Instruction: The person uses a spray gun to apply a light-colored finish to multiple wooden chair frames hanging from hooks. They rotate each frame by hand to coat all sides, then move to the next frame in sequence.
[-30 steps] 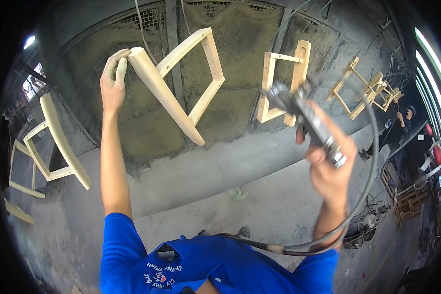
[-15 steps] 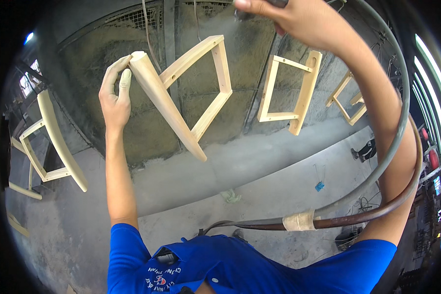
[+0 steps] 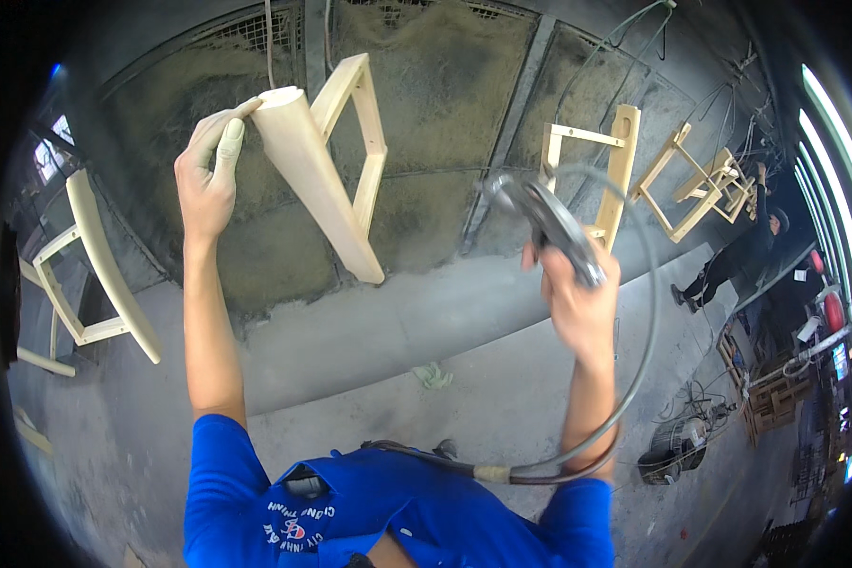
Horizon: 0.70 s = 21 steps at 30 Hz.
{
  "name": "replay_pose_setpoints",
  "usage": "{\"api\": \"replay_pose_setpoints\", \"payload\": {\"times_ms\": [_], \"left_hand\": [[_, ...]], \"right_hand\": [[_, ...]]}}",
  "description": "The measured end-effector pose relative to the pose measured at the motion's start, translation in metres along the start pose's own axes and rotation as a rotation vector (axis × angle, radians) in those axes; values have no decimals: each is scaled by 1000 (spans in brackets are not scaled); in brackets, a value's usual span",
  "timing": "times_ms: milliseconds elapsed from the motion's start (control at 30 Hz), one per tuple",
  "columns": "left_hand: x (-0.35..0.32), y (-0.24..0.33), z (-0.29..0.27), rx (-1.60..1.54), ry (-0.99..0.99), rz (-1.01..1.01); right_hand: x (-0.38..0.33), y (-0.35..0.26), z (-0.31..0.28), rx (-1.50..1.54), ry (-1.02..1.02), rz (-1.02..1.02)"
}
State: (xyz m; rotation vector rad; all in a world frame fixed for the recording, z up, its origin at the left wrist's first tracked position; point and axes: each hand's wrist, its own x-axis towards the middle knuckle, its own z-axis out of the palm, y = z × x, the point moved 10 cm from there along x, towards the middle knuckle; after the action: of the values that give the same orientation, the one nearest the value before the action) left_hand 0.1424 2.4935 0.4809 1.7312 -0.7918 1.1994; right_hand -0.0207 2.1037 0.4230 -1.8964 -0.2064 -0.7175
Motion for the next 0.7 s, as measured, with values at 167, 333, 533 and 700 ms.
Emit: {"api": "replay_pose_setpoints", "payload": {"times_ms": [167,333,533,700], "left_hand": [[9,30,37,36,-85,58],[18,51,86,63,-177,165],[34,39,131,130,-185,161],[62,19,152,150,-344,16]], "right_hand": [[-85,61,-9,505,59,29],[-145,163,-9,236,167,479],[-145,143,-35,309,204,294],[-122,121,-49,610,273,30]]}}
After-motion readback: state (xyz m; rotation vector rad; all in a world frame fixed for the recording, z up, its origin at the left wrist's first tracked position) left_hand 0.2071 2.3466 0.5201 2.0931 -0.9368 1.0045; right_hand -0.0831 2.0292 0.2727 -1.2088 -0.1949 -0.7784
